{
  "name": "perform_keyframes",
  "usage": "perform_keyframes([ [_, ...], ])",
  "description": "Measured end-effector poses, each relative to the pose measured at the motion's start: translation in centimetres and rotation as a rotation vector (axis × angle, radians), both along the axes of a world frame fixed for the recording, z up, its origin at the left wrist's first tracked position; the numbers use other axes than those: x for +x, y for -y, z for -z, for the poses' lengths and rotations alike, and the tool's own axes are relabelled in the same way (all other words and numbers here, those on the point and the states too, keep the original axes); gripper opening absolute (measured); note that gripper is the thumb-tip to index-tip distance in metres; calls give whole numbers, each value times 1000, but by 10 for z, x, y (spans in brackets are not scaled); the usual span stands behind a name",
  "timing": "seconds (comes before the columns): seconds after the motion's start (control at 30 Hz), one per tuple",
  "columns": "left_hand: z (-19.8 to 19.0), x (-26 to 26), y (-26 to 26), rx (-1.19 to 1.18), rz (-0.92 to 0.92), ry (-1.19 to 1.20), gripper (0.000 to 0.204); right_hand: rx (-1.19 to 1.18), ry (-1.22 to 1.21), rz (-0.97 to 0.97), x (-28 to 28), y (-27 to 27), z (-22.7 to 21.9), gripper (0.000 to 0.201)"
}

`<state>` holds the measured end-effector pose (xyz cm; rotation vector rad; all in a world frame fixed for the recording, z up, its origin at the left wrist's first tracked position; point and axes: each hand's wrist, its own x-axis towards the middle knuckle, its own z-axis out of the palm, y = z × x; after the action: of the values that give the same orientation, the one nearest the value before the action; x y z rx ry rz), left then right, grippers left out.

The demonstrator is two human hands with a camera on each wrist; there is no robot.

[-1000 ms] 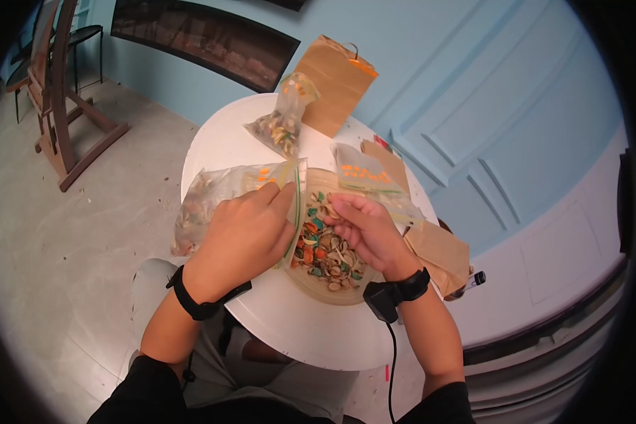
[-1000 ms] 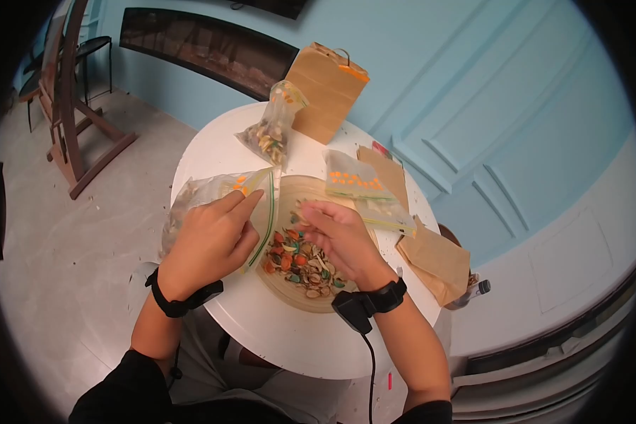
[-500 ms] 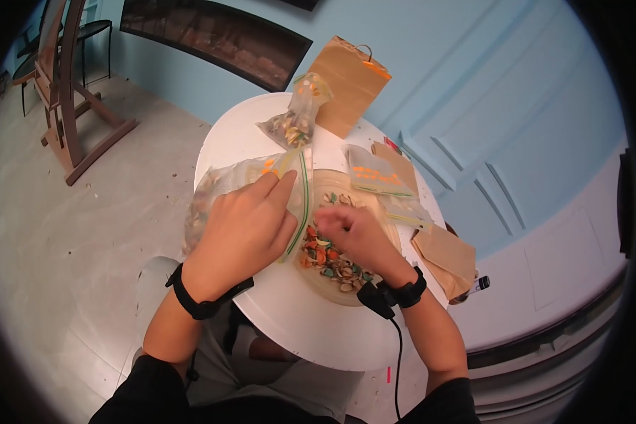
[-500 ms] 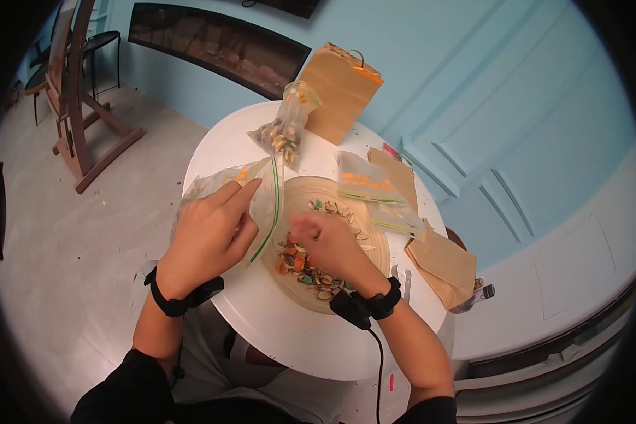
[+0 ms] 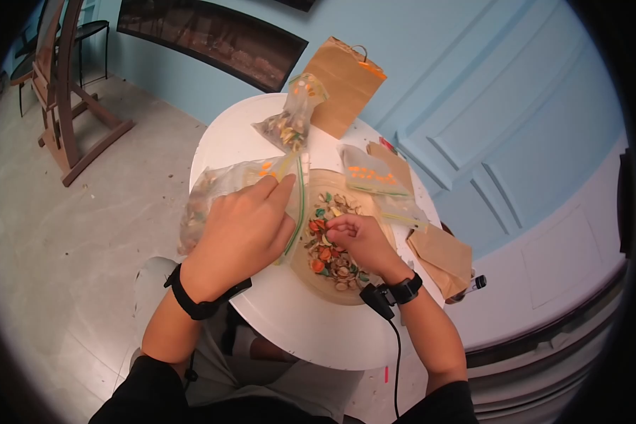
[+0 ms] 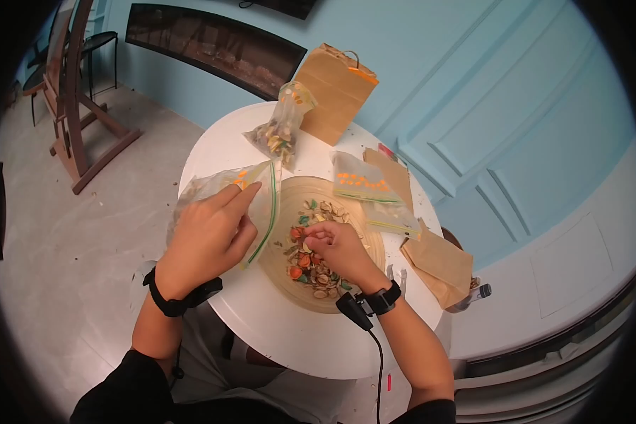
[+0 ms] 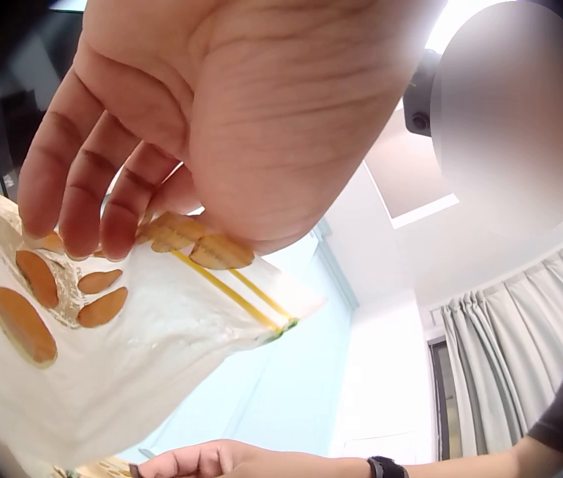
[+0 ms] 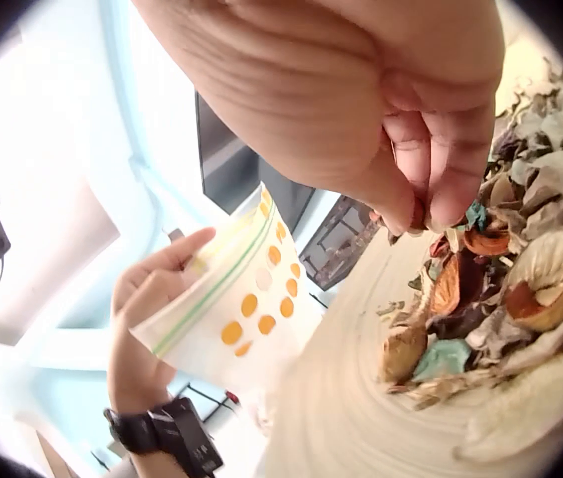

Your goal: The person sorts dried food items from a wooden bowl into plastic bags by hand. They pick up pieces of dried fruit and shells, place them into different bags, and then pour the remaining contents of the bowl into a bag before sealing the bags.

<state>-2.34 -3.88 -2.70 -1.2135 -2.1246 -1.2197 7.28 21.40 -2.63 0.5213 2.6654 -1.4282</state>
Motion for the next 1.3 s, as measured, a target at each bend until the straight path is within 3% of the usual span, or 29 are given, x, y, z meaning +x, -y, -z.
perform_keyframes([
  [0.1, 1, 1, -5, -2, 12, 1, 43, -361, -43, 120, 6, -14, -1, 21],
  [0.2, 0, 2, -9, -15, 24, -1, 42, -551, -95, 148, 12, -18, -3, 21],
  [0.5, 1, 8, -19, -66, 66, 14, 43, -624, -159, 131, 22, -16, -6, 20],
  [0.7, 1, 15, -23, -94, 94, 10, 44, -465, -126, 16, 13, 25, -28, 35],
  [0.9, 0, 13, -19, -56, 97, 18, 45, -176, -228, -82, 4, 50, -38, 37],
  [1.0, 0, 9, -14, -48, 73, 18, 46, -70, -360, 23, 0, 42, -28, 34],
  [1.1, 0, 7, -12, -45, 61, 18, 46, 373, -242, -143, -4, 15, -7, 31],
  [1.2, -2, 8, -11, -55, 65, 26, 45, 531, -175, -375, -5, 13, 6, 27],
  [1.3, -2, 9, -10, -53, 65, 23, 45, 583, -206, -410, -2, 17, 7, 23],
])
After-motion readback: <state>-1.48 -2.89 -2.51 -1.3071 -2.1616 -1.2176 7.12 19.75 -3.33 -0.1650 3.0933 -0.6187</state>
